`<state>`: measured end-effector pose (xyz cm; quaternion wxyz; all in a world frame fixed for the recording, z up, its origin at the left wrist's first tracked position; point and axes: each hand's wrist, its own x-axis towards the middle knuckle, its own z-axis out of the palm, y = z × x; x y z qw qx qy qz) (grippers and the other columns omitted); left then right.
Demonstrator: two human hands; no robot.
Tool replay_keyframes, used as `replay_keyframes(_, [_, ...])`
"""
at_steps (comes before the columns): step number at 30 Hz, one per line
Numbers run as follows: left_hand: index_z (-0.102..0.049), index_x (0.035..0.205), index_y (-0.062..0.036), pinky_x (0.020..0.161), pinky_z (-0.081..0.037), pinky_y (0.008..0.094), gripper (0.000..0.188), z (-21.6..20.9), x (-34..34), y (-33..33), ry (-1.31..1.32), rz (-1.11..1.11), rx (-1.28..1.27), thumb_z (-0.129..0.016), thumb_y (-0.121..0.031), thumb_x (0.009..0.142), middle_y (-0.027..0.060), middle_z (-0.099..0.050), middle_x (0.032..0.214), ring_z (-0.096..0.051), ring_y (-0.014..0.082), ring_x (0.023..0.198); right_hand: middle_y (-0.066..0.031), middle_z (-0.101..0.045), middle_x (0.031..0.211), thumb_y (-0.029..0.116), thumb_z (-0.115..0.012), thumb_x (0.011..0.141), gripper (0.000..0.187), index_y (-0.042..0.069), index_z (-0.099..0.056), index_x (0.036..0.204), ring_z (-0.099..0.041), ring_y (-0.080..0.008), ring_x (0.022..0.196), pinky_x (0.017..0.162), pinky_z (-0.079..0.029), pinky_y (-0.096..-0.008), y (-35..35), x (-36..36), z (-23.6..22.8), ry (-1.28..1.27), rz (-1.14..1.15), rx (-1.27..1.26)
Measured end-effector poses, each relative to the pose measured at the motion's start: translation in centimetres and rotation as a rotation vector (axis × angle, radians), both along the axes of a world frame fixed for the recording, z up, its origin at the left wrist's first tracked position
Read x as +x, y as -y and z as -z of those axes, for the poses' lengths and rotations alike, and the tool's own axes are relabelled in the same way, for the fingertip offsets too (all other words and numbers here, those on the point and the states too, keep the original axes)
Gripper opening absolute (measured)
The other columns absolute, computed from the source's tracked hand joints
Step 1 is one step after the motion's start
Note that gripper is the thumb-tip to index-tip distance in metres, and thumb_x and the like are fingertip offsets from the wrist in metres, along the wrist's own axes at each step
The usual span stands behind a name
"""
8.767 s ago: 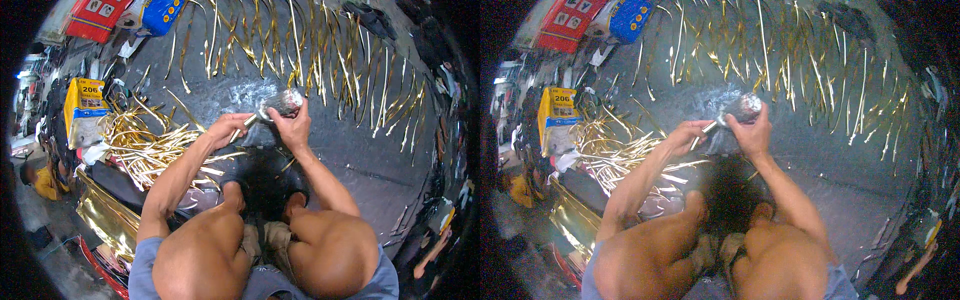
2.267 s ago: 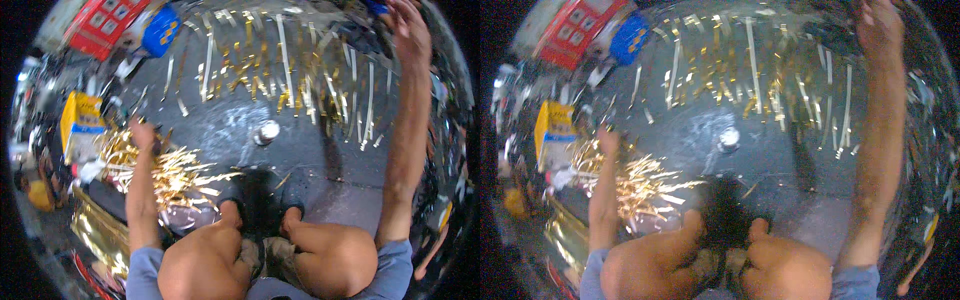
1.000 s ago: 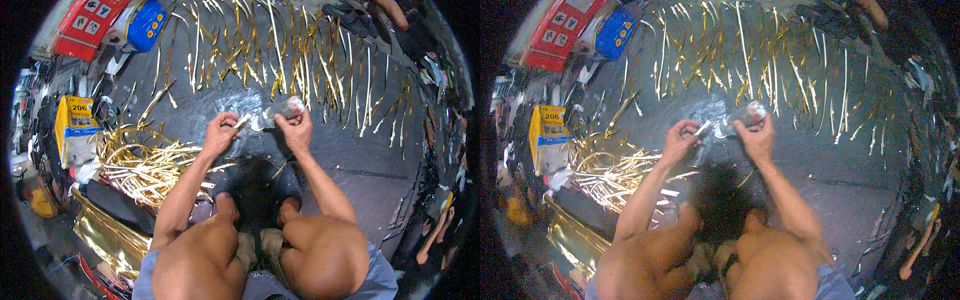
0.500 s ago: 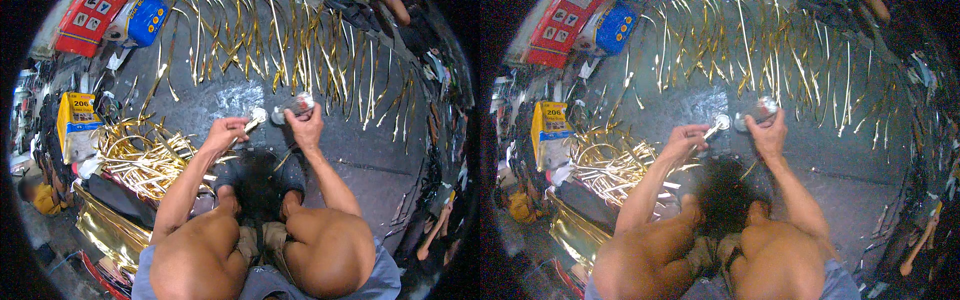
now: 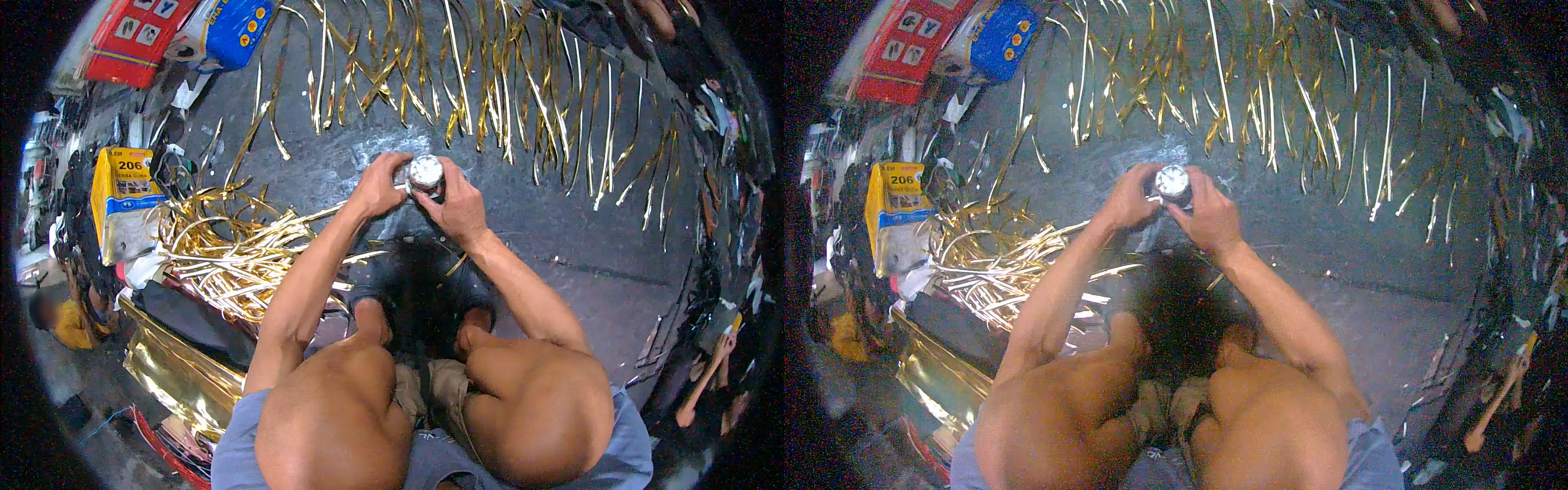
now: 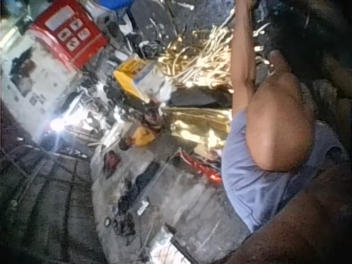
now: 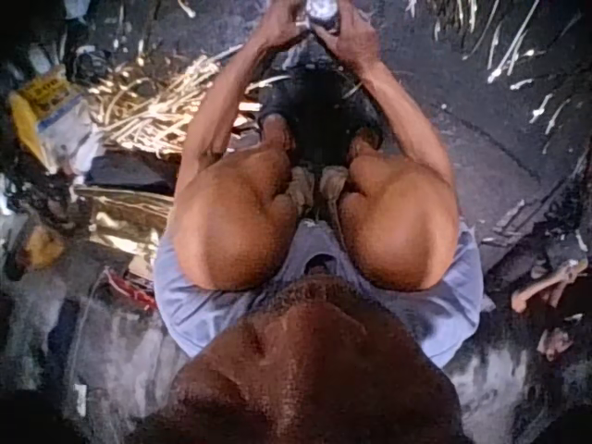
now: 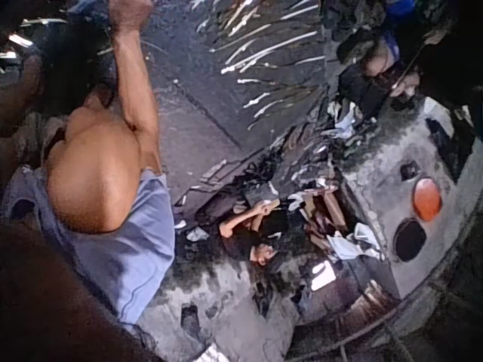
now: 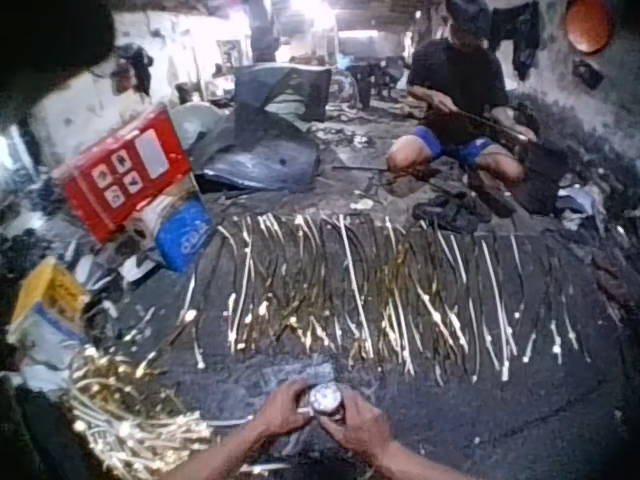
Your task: The person sits on the floor and repeatedly wraps thin gold tinsel strips around a small cylindrical object, then places the wrapped strips on the floor. The person handles the tinsel and cylinder by hand without visible tools.
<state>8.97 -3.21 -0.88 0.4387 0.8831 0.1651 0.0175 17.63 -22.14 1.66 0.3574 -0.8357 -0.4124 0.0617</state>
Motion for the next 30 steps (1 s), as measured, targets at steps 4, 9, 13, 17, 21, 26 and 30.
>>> replay_keyframes(4, [-0.058,0.138,-0.0065,0.103,-0.054,0.0422,0.067,-2.7,-1.0,2.3,0.288,0.039,-0.184,-0.078,-0.006,0.074,0.0132,-0.062,0.128,-0.066,0.0301,0.116,-0.0203,-0.068,0.103,0.03,-0.081,0.084,0.063,0.001,-0.053,0.133,-0.071,-0.0369,0.087,0.074,-0.06,-0.0448,0.4,-0.2,-0.1,-0.046,-0.011,-0.048])
replay_keyframes(9, [-0.058,0.132,-0.0047,0.097,-0.055,0.0371,0.062,-1.8,-0.9,2.6,0.173,-0.043,-0.194,-0.087,-0.01,0.077,0.0134,-0.073,0.118,-0.071,0.0263,0.11,-0.0163,-0.07,0.094,0.02,-0.079,0.083,0.05,0.002,-0.057,0.124,-0.071,-0.0291,0.084,0.074,-0.058,-0.0403,1.3,1.4,2.2,-0.4,0.198,-0.062])
replay_keyframes(13, [-0.058,0.129,-0.0021,0.093,-0.057,0.0372,0.06,-1.4,-0.6,2.7,0.203,-0.033,-0.102,-0.086,-0.01,0.076,0.0157,-0.075,0.111,-0.074,0.0259,0.105,-0.0132,-0.072,0.087,0.012,-0.077,0.082,0.04,0.003,-0.061,0.117,-0.071,-0.0229,0.081,0.074,-0.058,-0.0367,0.4,3.6,8.3,-0.617,0.32,-0.143])
replay_keyframes(17, [-0.061,0.121,-0.0012,0.086,-0.056,0.0417,0.051,-2.1,0.5,4.0,0.304,-0.033,-0.119,-0.085,-0.009,0.077,0.0195,-0.071,0.108,-0.071,0.037,0.102,-0.0105,-0.074,0.08,0.005,-0.076,0.081,0.032,0.003,-0.063,0.11,-0.071,-0.0174,0.077,0.073,-0.057,-0.0335,0.6,5.6,11.9,-0.808,0.278,-0.017])
replay_keyframes(21, [-0.061,0.121,-0.0014,0.087,-0.056,0.0418,0.049,-2.2,-0.6,3.1,0.241,-0.065,-0.136,-0.084,-0.009,0.079,0.0198,-0.07,0.108,-0.071,0.0367,0.103,-0.0085,-0.073,0.082,-0.005,-0.075,0.081,0.031,0.005,-0.056,0.104,-0.07,-0.0163,0.074,0.07,-0.056,-0.0306,1.2,4.7,3.7,-1.0,0.331,0.275])
replay_keyframes(26, [-0.061,0.121,-0.0026,0.089,-0.055,0.0423,0.046,-2.2,-1.2,2.6,0.233,-0.053,-0.064,-0.082,-0.01,0.08,0.0193,-0.07,0.109,-0.069,0.0393,0.104,-0.0066,-0.071,0.083,-0.009,-0.074,0.081,0.034,0.007,-0.053,0.102,-0.069,-0.0146,0.072,0.065,-0.055,-0.0292,6.0,6.0,-11.9,-0.861,0.251,0.554])
replay_keyframes(30, [-0.061,0.121,-0.0029,0.089,-0.055,0.0431,0.046,-3.3,-0.9,3.0,0.248,-0.057,-0.02,-0.082,-0.011,0.08,0.0196,-0.07,0.109,-0.069,0.0399,0.105,-0.0201,-0.073,0.107,0.012,-0.072,0.09,0.026,0.001,-0.07,0.114,-0.07,-0.0379,0.094,0.087,-0.058,-0.0458,10.6,8.1,-21.5,-0.65,0.105,0.623])
